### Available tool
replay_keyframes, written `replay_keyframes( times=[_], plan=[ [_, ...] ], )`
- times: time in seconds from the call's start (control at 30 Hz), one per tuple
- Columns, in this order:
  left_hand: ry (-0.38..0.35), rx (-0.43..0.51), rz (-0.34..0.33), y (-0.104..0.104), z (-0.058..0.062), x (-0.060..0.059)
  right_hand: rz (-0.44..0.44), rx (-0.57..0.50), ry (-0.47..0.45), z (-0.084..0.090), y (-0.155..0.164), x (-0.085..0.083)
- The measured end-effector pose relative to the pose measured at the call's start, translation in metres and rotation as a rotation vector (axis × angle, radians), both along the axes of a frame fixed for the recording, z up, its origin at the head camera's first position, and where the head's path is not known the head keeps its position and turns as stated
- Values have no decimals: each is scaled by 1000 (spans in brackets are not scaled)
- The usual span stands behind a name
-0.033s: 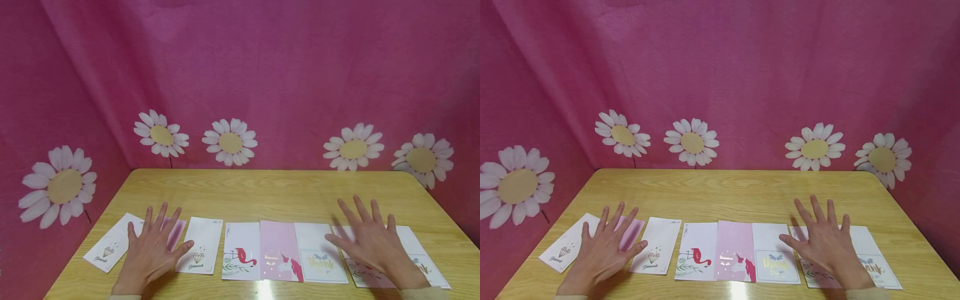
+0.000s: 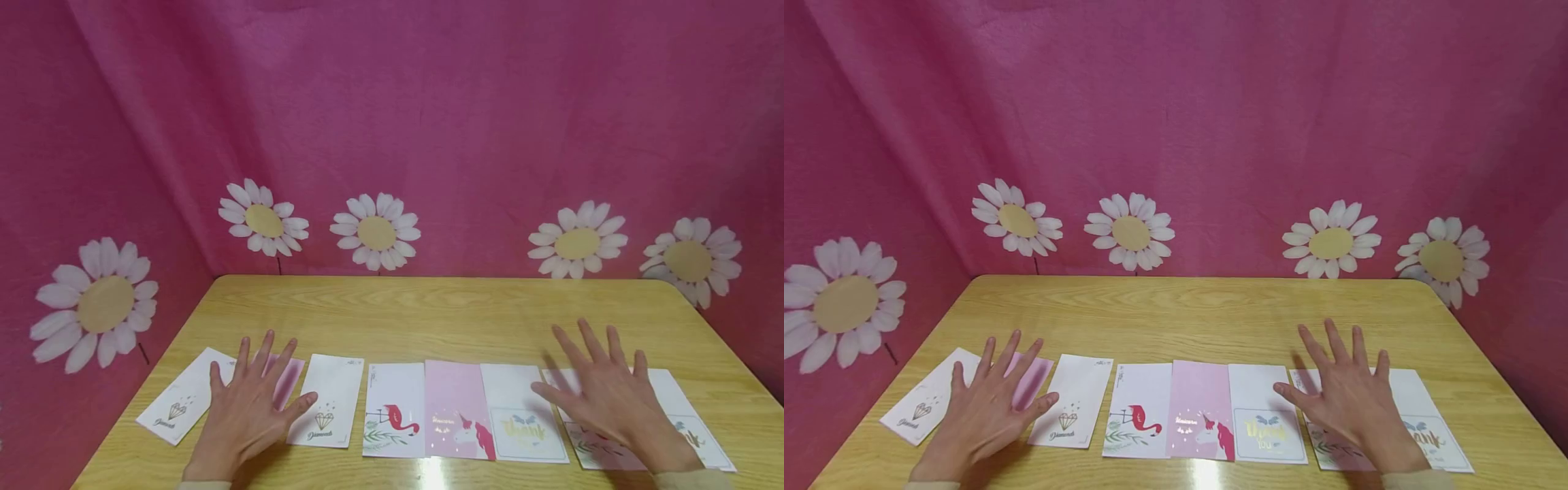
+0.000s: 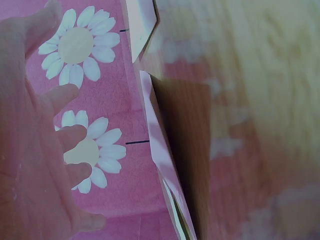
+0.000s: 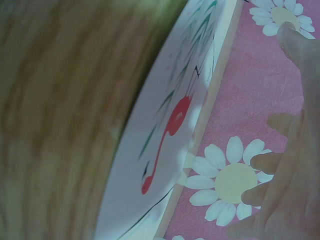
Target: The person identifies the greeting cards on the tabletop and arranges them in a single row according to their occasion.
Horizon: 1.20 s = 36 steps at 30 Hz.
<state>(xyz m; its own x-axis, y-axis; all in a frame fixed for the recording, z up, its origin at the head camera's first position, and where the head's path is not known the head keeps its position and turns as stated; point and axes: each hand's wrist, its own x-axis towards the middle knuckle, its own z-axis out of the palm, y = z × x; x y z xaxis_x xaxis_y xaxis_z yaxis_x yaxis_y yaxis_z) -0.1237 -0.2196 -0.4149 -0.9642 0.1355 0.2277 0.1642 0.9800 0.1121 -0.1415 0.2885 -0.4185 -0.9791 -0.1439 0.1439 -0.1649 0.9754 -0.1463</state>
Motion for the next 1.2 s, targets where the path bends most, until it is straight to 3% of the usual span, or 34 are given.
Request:
replay_keyframes(
  times=[0.53, 0.9, 1.03, 1.2],
  plan=[
    [0, 19, -10, -3, 0, -4, 47, -38, -34, 0, -16, -7],
    [-63, 125, -71, -2, 4, -15, 223, -27, 68, 3, -47, -15],
    [-116, 153, -75, -14, 13, -19, 282, -35, 92, 6, -66, -18],
    [-192, 171, -51, -47, 23, -25, 386, -27, 136, 5, -98, -26]
  ],
)
